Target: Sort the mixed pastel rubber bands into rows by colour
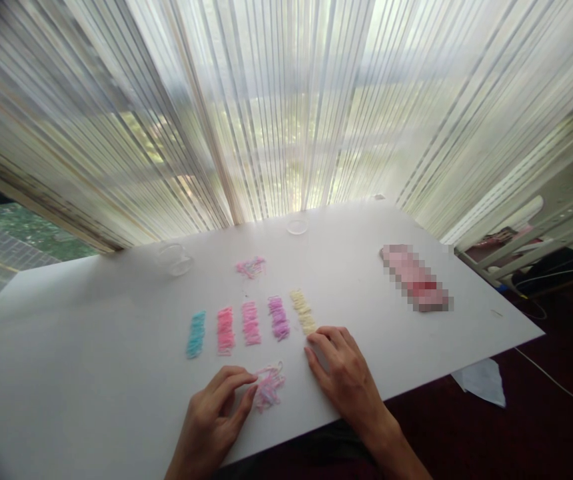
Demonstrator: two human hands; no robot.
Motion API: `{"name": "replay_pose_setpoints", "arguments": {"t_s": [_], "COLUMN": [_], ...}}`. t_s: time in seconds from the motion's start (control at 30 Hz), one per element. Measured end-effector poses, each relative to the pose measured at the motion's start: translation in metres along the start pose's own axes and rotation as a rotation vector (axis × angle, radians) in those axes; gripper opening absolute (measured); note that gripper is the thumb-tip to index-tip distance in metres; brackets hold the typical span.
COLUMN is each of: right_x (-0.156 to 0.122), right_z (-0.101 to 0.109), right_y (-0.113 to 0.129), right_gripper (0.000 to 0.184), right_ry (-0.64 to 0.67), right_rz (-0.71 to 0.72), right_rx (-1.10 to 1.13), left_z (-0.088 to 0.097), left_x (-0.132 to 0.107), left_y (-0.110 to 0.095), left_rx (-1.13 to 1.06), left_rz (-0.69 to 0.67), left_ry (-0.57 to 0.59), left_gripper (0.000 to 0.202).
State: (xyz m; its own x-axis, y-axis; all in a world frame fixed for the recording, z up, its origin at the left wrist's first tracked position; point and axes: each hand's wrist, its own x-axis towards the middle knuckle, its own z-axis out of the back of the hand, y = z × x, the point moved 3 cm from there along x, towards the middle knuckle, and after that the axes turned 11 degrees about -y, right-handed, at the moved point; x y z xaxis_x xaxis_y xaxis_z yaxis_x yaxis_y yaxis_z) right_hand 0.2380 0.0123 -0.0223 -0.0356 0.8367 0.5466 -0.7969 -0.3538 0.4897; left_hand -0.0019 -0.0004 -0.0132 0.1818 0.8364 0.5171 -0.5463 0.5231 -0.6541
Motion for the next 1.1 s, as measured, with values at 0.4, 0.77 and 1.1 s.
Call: {"name": "replay_pose_setpoints", "arguments": {"t_s": [0.4,0.77,1.1], "right_x": [0.009,0.018,0.036], "right_z": [0.008,0.0,0.002], "right_y": [-0.009,-0.007,-0.017], "right_gripper": [0.009,0.011,0.012], "right_ry": [-0.051,-0.022,-0.034], "right_rz": [0.022,0.034,0.04], "right_rx": [0.023,0.036,0.027], "left_z": [-0.001,-0.001,0.0], "left_x": [0.001,0.0,-0.001], "left_y": [0.0,0.0,0.0], "left_rx": [0.0,-0.006,-0.007], "left_rz": [0.019,0.031,0.029], "left_ry": [0.005,0.018,0.016], "left_gripper": [0.009,0.009,0.01]}}
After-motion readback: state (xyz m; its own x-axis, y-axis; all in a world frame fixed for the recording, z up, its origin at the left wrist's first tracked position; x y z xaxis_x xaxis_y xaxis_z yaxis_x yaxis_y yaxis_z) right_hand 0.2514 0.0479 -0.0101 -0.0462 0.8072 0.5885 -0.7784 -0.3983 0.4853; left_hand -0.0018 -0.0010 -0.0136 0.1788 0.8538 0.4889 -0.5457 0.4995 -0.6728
